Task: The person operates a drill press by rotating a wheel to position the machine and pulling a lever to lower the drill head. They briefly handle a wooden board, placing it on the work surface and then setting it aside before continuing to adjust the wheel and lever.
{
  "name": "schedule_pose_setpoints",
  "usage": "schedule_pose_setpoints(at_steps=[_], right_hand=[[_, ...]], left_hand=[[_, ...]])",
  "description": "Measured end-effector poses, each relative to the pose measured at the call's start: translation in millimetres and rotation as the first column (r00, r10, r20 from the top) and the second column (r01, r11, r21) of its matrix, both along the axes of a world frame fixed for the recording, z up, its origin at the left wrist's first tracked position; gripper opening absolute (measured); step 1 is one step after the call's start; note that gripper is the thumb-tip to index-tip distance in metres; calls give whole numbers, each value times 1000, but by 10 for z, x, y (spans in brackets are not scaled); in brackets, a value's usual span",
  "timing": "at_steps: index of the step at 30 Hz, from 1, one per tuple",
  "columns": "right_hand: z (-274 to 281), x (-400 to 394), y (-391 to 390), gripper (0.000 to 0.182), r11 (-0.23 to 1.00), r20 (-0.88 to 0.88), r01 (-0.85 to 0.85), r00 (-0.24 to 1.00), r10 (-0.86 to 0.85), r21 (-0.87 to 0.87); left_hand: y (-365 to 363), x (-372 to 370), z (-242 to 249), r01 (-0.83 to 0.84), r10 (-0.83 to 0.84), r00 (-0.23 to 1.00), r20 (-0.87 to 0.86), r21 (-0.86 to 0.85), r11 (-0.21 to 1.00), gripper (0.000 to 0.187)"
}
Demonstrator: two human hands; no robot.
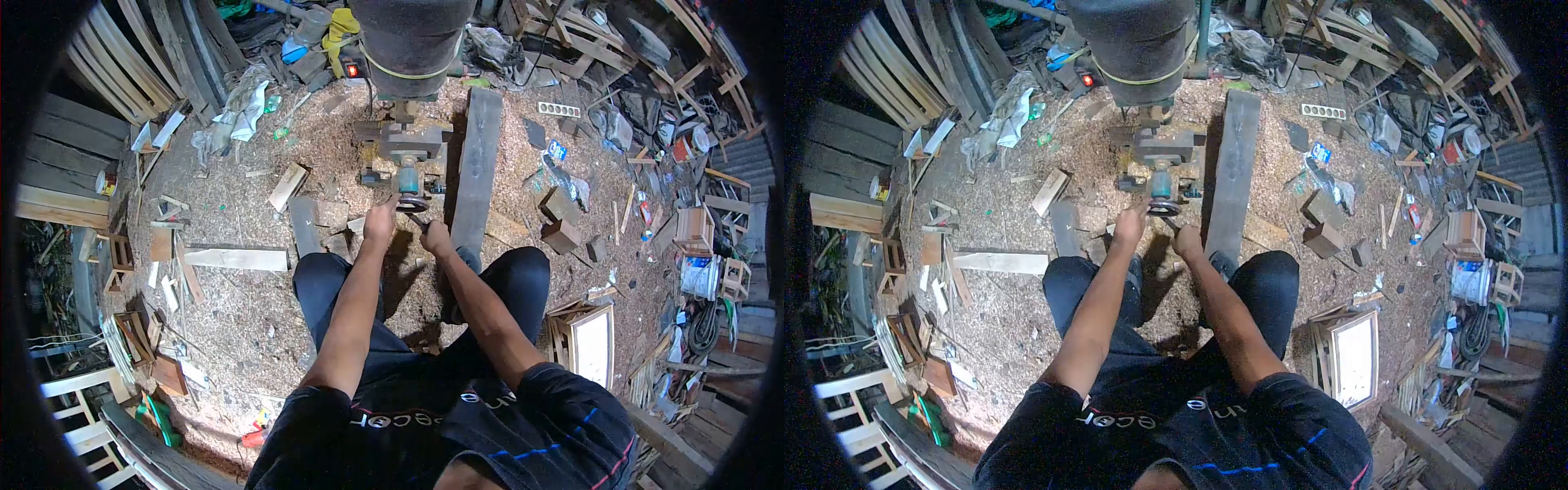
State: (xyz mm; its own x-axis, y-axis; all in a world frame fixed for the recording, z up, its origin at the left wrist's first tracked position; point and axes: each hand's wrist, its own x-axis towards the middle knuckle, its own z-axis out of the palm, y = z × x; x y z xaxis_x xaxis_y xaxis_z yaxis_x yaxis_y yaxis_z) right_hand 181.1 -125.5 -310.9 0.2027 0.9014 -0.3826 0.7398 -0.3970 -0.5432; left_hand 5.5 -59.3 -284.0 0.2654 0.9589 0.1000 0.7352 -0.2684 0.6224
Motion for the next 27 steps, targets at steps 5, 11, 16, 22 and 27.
schedule_pose_setpoints(at_steps=[5,11,16,22,27], right_hand=[[226,-44,31,30,997,0,-74,997,74,-37],[120,-88,6,28,989,7,-133,991,133,69],[349,-60,69,28,993,52,-84,995,80,79],[917,23,236,26,960,60,5,998,-23,279],[3023,345,923,26,555,-415,397,904,-99,731]], left_hand=[[27,-16,-6,-12,11,1000,-27,-57,998,41],[3,-70,44,-3,8,999,49,-88,996,44],[-16,-32,337,27,-16,993,115,-97,995,38],[-120,-58,971,-46,63,981,181,-100,994,31],[434,148,2884,-339,-19,819,573,511,790,20]])
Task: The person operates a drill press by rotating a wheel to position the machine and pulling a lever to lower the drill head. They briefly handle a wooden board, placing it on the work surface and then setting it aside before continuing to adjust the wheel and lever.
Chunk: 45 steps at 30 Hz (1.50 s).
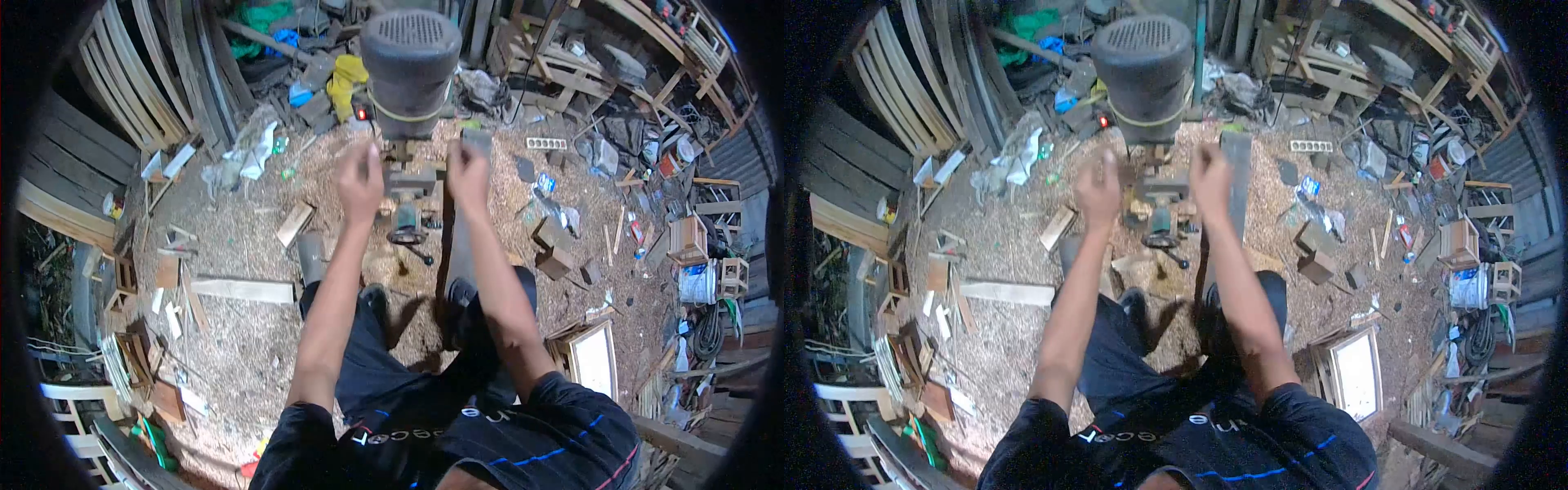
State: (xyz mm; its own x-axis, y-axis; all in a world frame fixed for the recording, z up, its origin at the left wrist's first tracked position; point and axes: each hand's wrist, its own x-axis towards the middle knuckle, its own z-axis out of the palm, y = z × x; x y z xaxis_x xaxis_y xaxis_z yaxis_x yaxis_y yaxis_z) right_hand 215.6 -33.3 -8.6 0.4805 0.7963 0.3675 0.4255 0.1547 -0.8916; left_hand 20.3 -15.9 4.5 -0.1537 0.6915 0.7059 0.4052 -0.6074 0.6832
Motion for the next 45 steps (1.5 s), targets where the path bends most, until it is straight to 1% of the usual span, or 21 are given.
schedule_pose_setpoints(at_steps=[1,2,3,4,6,8,9,11,14,15,16,20,24,27,29,32,33,36,39,42,45], right_hand=[[159,206,378,32,973,-45,51,998,-41,226],[615,345,589,35,930,-138,2,989,53,368],[1056,418,780,35,907,-156,24,987,46,420],[1380,496,1013,35,882,-174,46,984,40,469],[1635,698,1850,42,868,-243,-6,959,146,496],[1850,855,2384,70,964,-86,-80,991,105,252],[1947,881,2616,81,981,-40,-77,996,85,178],[1888,936,2965,104,999,49,-52,997,52,-13],[1670,957,3590,110,994,-95,-111,989,109,-11],[1884,842,3218,131,982,-181,-189,966,182,-17],[1913,716,3154,91,993,-211,-20,976,44,116],[2320,718,2745,68,970,-333,-166,917,217,175],[2503,654,2205,50,951,-406,-229,864,297,208],[2481,610,1842,44,943,-447,-257,832,328,213],[2425,612,1710,44,943,-460,-250,826,326,220],[2258,584,1612,47,943,-435,-202,848,303,265],[2268,520,1557,47,939,-465,-173,832,301,298],[2274,397,1412,46,936,-407,-130,875,263,326],[2167,367,1359,41,859,-411,-177,820,399,480],[2137,337,1145,36,887,-429,-165,827,363,432],[2017,283,957,34,871,-399,-165,839,370,462]], left_hand=[[104,73,497,-46,40,998,53,121,992,18],[214,157,937,-54,37,997,66,281,958,17],[346,257,1293,-65,33,996,81,435,898,16],[507,369,1545,-44,14,998,66,483,874,16],[749,596,1871,-7,-15,999,34,569,823,16],[851,807,1945,-53,72,997,-29,430,901,17],[870,854,1939,-111,138,990,-39,406,907,16],[900,850,1889,-142,169,984,-49,346,928,16],[918,832,1881,-147,177,982,-62,332,932,17],[928,831,1897,-147,177,982,-62,333,931,18],[921,827,1903,-141,172,983,-66,332,933,18],[897,833,1873,-158,190,980,-60,349,924,19],[911,837,1745,-165,196,978,-65,329,930,18],[923,783,1654,-111,174,978,-113,420,901,17],[915,768,1603,-77,172,975,-140,516,853,16],[929,770,1566,-92,191,968,-161,483,871,17],[939,766,1563,-96,202,965,-165,497,862,18],[975,778,1551,-125,230,964,-133,536,835,17],[990,783,1527,-127,236,963,-132,548,826,17],[932,764,1540,-120,252,951,-179,536,835,17],[805,774,1607,-82,192,959,-206,448,890,22]])
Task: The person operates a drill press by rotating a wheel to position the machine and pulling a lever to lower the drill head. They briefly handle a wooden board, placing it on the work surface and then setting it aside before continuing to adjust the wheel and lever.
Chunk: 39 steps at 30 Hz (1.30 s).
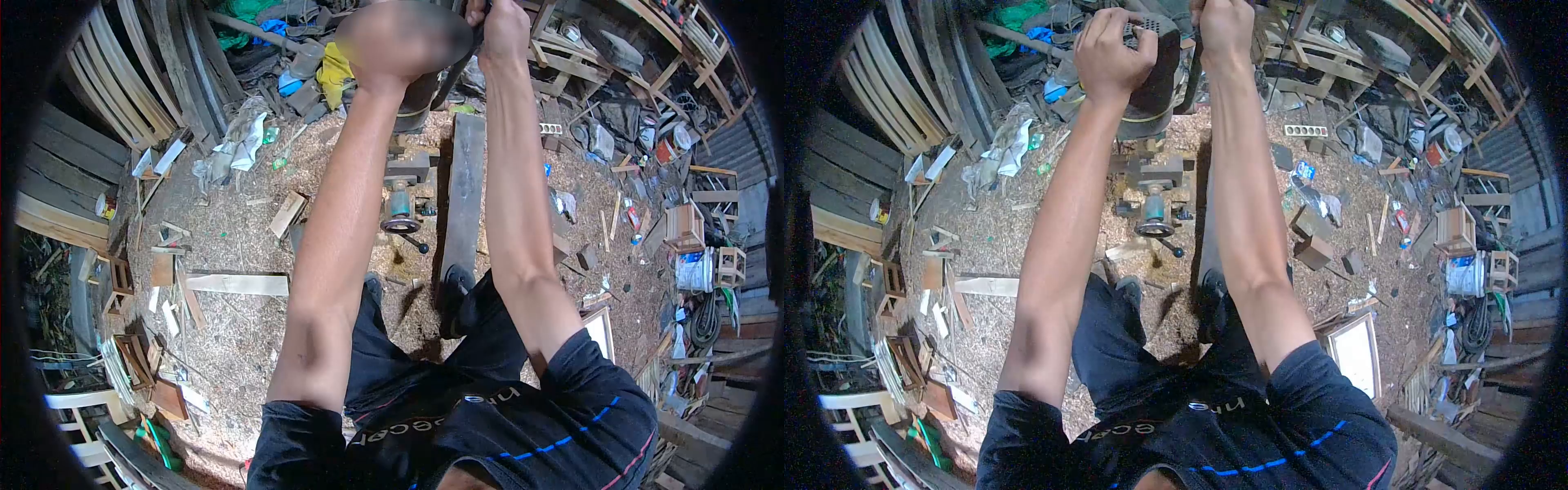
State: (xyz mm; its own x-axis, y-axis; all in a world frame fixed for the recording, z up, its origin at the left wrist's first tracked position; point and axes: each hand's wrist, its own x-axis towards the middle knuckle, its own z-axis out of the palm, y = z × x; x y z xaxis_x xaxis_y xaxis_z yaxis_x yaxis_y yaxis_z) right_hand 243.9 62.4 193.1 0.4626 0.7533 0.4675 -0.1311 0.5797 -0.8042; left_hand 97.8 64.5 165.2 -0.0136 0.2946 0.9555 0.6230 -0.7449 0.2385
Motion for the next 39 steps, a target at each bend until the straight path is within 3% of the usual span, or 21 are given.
schedule_pose_setpoints(at_steps=[3,6,9,10,15,17,20,23,24,27,30,33,34,35,37,39], right_hand=[[-112,-39,-138,35,996,-27,-29,999,31,83],[-410,108,-162,28,986,166,-78,985,54,145],[-343,-17,-413,35,989,90,-114,990,106,93],[-253,-156,-501,25,988,3,-74,997,74,133],[-170,-143,-443,36,998,91,56,994,-59,34],[-140,-155,-431,36,992,130,92,986,-103,91],[-181,-117,-38,33,896,123,215,952,-282,389],[-42,-32,246,25,890,212,214,924,-319,404],[-49,70,346,40,941,351,199,890,-290,272],[-160,235,1079,45,620,369,541,506,-779,568],[-574,599,1704,37,750,762,583,319,-563,311],[-627,668,1492,26,880,766,415,635,-97,-233],[-628,629,1358,29,869,979,473,196,56,-144],[-1000,809,1682,37,902,965,395,252,76,-175],[-1122,620,1192,36,847,887,453,459,44,-277],[-1438,418,753,34,856,771,497,599,-217,-145]], left_hand=[[-2,-10,-4,-25,25,1000,-9,63,998,23],[-18,-30,-21,-12,15,999,-36,78,997,24],[61,-29,-104,-68,73,997,-23,172,983,17],[76,-40,-126,-64,70,997,-41,138,988,19],[152,34,-90,-79,79,997,-3,38,996,20],[123,7,-123,-52,53,999,-2,23,998,19],[124,4,-59,-24,24,1000,-12,21,999,17],[107,16,-57,-14,13,1000,2,69,998,15],[136,19,-51,-16,15,1000,6,86,996,15],[223,36,-22,-36,35,999,11,129,991,15],[168,17,63,-25,23,1000,13,153,988,10],[194,19,127,-7,2,1000,23,206,979,10],[203,27,141,-6,-5,999,48,217,976,9],[203,8,178,22,-32,999,43,201,979,10],[155,-38,182,82,-89,995,41,154,985,14],[146,-143,60,130,-157,977,145,179,975,22]])
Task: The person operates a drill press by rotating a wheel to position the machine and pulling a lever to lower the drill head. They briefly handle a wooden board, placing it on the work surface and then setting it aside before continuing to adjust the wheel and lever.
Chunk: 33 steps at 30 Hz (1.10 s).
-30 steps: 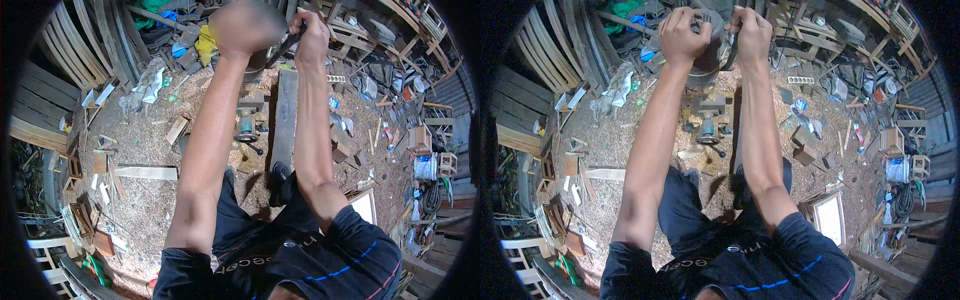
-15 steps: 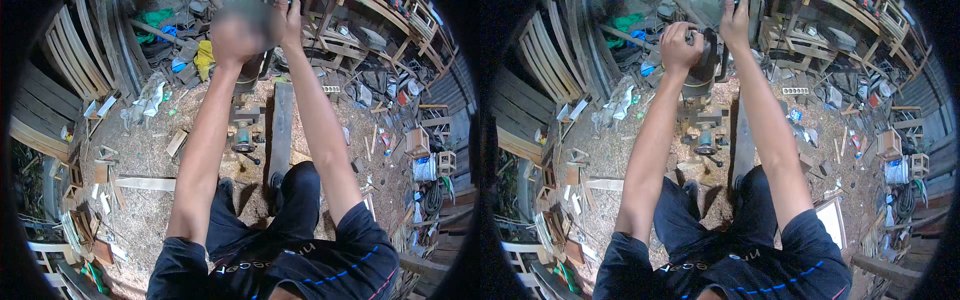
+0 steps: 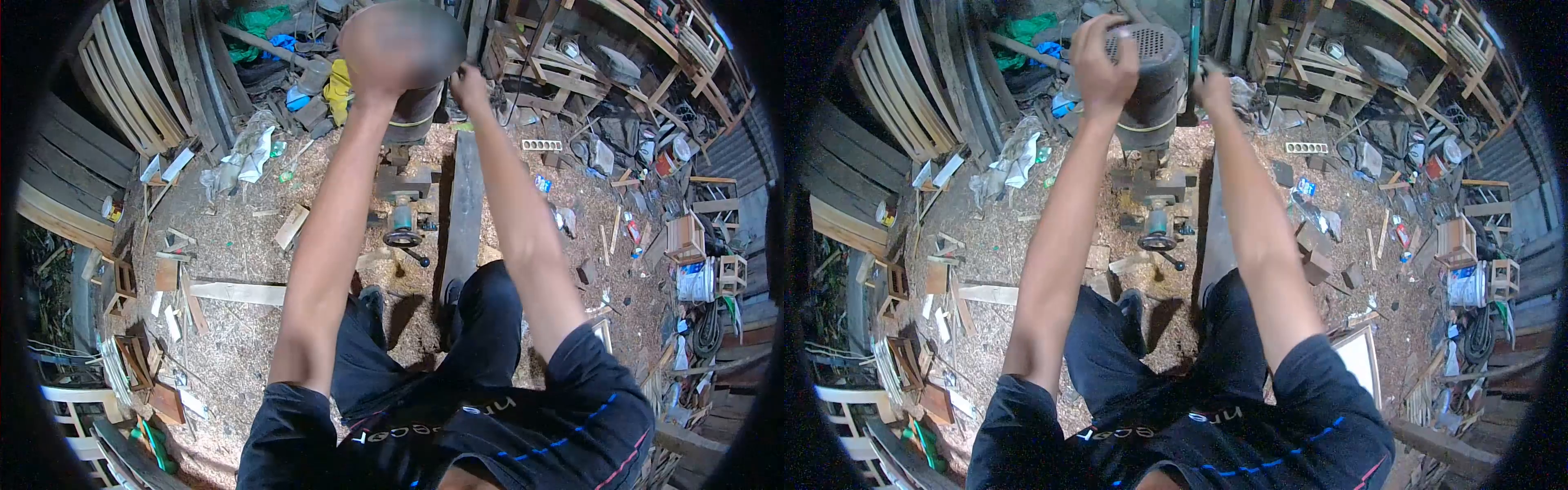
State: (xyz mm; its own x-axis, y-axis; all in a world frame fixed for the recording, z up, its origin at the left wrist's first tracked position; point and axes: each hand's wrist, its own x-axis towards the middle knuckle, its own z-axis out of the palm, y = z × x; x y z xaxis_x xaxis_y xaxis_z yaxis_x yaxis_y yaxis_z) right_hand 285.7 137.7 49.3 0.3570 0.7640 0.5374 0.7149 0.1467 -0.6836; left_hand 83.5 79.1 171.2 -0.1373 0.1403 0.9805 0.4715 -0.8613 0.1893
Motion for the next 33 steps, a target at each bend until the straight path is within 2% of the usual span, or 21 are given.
schedule_pose_setpoints(at_steps=[1,3,4,5,6,7,8,10,12,14,15,18,19,22,23,26,27,30,31,32,33], right_hand=[[-186,-59,-215,32,998,-44,-2,999,5,61],[-903,-153,-595,30,980,-90,35,996,-18,194],[-1062,-249,-979,29,999,-144,-24,989,30,45],[-1386,-357,-1257,27,996,-189,-15,982,-1,-83],[-1702,-465,-1523,26,940,-98,51,991,-89,-336],[-2108,-594,-1795,25,963,-131,-39,991,3,-267],[-2242,-676,-2033,35,731,-3,-139,983,183,-668],[-2695,-1000,-2360,54,542,41,-205,912,407,-815],[-3362,-1214,-2809,66,589,186,-99,895,404,-802],[-3454,-1165,-3037,68,478,141,-134,856,497,-868],[-3466,-1157,-3045,69,423,115,-148,837,535,-894],[-3292,-1201,-2975,72,329,246,2,667,703,-944],[-3122,-1230,-2971,71,241,217,51,642,736,-969],[-3324,-1020,-2944,68,243,84,-83,793,603,-967],[-3742,-950,-2902,68,244,182,7,685,706,-970],[-3637,-839,-2898,71,218,55,-99,796,603,-971],[-3394,-845,-2892,73,133,27,-72,779,626,-989],[-3755,-781,-2834,76,154,-29,-119,873,487,-981],[-3796,-776,-2890,76,189,-80,-179,895,438,-965],[-3642,-780,-2894,76,232,-131,-234,912,388,-944],[-3528,-766,-2804,74,303,-105,-213,936,337,-929]], left_hand=[[-9,-59,-84,31,-32,998,55,10,999,26],[-283,-205,-504,142,-117,980,160,-156,978,36],[-399,-295,-814,140,-85,978,188,-302,943,37],[-575,-388,-1249,140,-49,978,205,-457,878,38],[-707,-434,-1764,95,21,983,182,-605,790,37],[-869,-486,-2225,50,87,985,147,-735,677,37],[-1099,-566,-2482,76,-26,997,73,-855,513,47],[-1292,-743,-3398,-72,-274,955,-109,-987,140,60],[-1525,-816,-4223,-348,-352,838,-417,-905,244,74],[-1680,-782,-4247,-296,-492,806,-329,-944,146,83],[-1687,-784,-4283,-282,-466,807,-362,-930,235,89],[-1682,-722,-4207,-223,-458,850,-262,-965,137,88],[-1678,-690,-4154,-270,-458,842,-285,-958,101,87],[-1698,-704,-4237,-265,-479,816,-324,-946,188,86],[-1699,-689,-4197,-273,-492,812,-314,-949,155,87],[-1689,-695,-4240,-222,-525,817,-237,-971,92,88],[-1687,-692,-4256,-213,-529,819,-221,-974,77,91],[-1669,-704,-4347,-226,-515,804,-296,-954,197,90],[-1707,-740,-4370,-221,-512,808,-291,-956,195,86],[-1704,-766,-4358,-215,-509,811,-288,-956,198,83],[-1647,-751,-4210,-206,-503,815,-287,-956,211,79]])
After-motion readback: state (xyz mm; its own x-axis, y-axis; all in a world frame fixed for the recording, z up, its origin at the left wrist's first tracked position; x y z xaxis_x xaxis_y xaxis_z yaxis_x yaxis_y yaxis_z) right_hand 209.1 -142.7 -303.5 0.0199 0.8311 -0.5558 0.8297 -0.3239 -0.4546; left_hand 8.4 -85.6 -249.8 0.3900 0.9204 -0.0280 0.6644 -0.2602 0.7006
